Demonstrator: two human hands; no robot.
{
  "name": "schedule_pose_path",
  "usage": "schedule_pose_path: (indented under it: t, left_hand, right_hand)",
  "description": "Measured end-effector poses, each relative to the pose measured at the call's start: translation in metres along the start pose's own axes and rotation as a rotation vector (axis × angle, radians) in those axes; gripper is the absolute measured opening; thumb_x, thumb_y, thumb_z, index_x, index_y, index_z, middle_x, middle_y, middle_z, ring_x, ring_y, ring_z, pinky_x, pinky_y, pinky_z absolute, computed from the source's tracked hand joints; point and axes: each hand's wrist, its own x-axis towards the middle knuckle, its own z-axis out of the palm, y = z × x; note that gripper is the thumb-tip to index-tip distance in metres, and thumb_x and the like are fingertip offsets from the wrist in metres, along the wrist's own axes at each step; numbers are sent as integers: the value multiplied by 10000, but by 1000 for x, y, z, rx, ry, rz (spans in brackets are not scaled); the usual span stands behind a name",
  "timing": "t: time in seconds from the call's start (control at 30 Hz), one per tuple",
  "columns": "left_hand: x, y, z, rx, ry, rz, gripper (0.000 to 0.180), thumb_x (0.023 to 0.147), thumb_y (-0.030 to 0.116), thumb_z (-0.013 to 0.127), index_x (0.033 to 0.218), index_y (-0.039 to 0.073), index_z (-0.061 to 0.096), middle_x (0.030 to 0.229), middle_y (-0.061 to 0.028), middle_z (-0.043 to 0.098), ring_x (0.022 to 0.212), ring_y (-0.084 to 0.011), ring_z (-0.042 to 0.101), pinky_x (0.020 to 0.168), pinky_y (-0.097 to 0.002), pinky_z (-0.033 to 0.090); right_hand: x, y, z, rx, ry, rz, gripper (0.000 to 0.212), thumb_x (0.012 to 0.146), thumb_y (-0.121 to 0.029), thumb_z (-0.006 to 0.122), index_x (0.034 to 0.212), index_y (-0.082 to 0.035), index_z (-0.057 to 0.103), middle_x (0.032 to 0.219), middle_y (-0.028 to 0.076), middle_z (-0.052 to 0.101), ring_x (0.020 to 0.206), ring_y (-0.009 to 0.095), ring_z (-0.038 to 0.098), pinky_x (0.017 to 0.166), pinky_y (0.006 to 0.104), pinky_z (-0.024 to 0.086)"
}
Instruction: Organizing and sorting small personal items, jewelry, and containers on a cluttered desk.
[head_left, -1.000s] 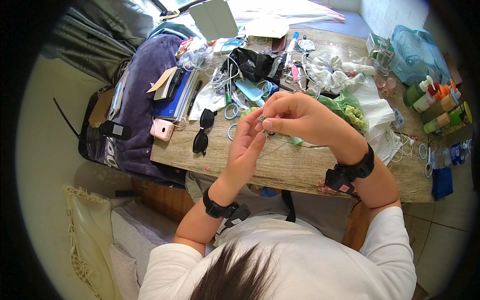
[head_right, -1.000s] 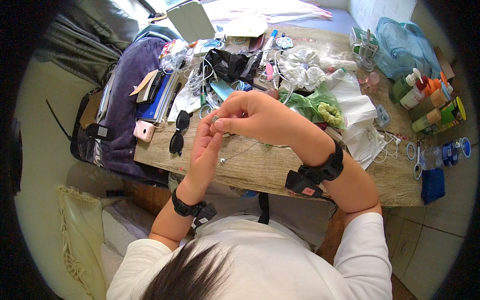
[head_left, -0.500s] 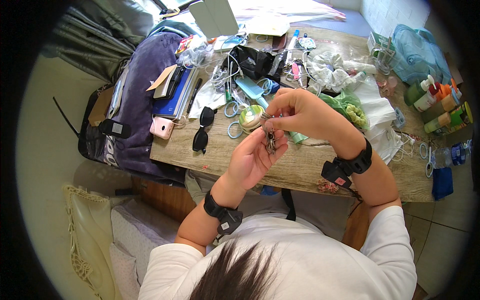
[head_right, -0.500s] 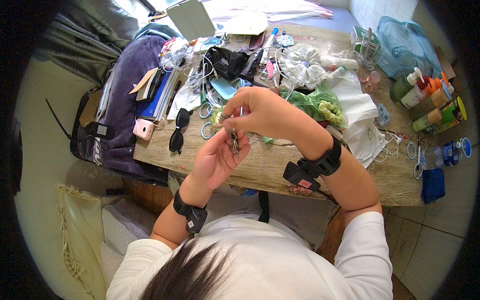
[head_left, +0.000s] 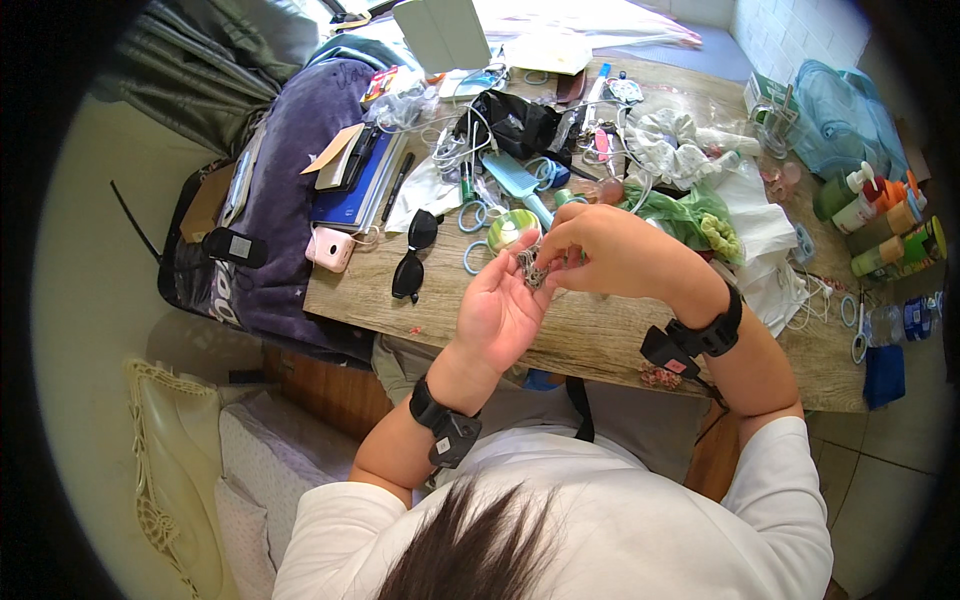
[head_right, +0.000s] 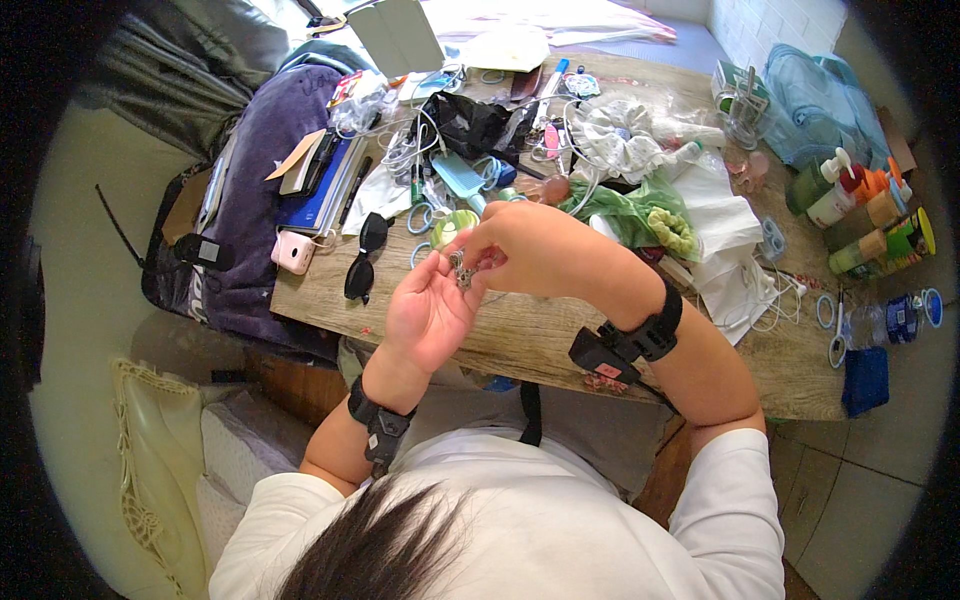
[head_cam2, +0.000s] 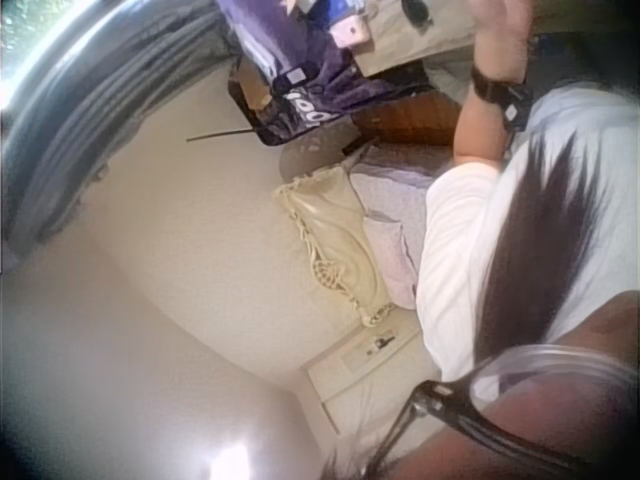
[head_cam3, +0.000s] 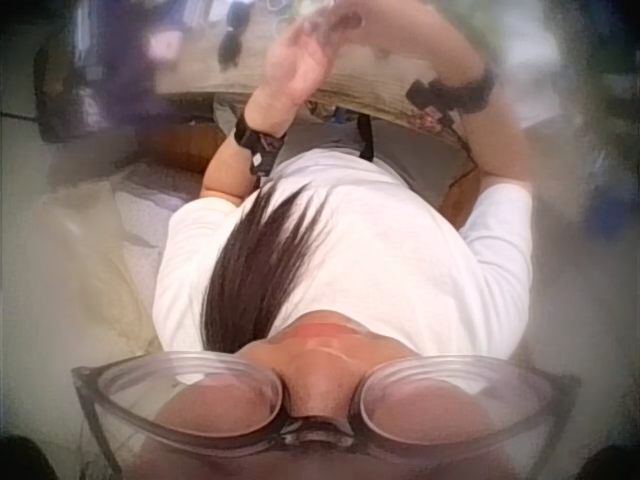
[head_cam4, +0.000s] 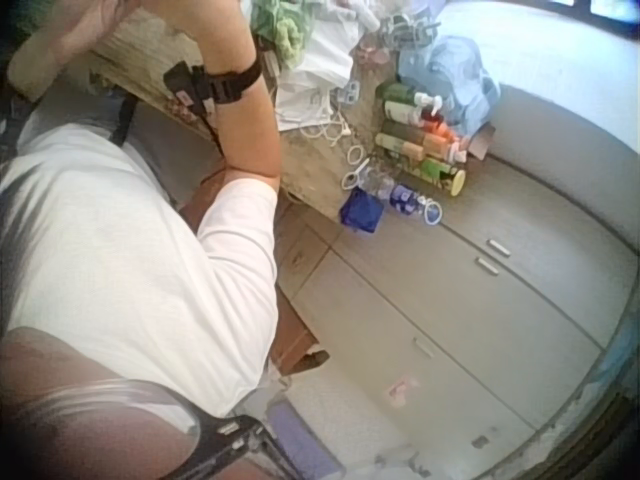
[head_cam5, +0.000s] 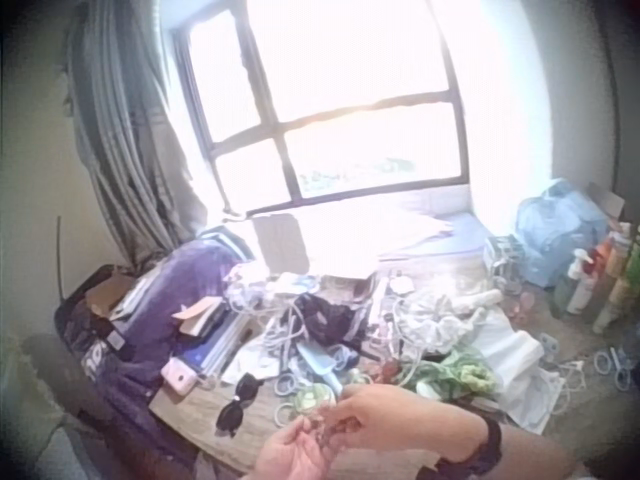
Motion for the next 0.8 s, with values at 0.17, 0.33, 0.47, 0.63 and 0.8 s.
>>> schedule_pose_path:
  t: [0.17,0.33,0.47,0.63,0.8]
  left_hand:
    - [1,3,4,-37,93,103,346,1014,148,280,1265,-63,388,1275,-217,484,1188,-303,502,1042,-406,431]
    - [-4,18,-6,75,247,120,344,1012,145,281,1246,-80,393,1248,-233,487,1176,-305,508,1045,-406,430]
    - [-18,19,-8,109,294,37,371,1010,184,300,1243,-91,390,1240,-250,491,1176,-330,506,1039,-415,431]
    - [-28,22,-12,45,256,-17,390,1009,205,308,1244,-97,385,1264,-270,472,1192,-350,492,1040,-426,424]
    - [-33,26,-2,138,295,60,376,996,170,355,1251,-105,383,1285,-276,447,1212,-349,475,1054,-422,410]
  right_hand:
    - [3,0,2,80,141,165,219,765,-145,654,964,-55,653,837,112,610,830,263,611,709,343,500]
    - [2,9,8,6,168,202,185,782,-122,631,955,-58,650,925,111,617,884,277,615,773,367,498]
    - [3,27,20,-193,36,106,174,765,-72,602,923,-51,673,1145,131,586,992,290,595,860,387,486]
    - [11,30,34,-399,-80,73,252,709,-21,593,945,-40,680,1349,124,484,1126,298,527,905,391,477]
    - [15,28,32,-311,59,-3,315,754,-24,570,1057,-48,651,1286,105,539,1107,289,535,943,385,443]
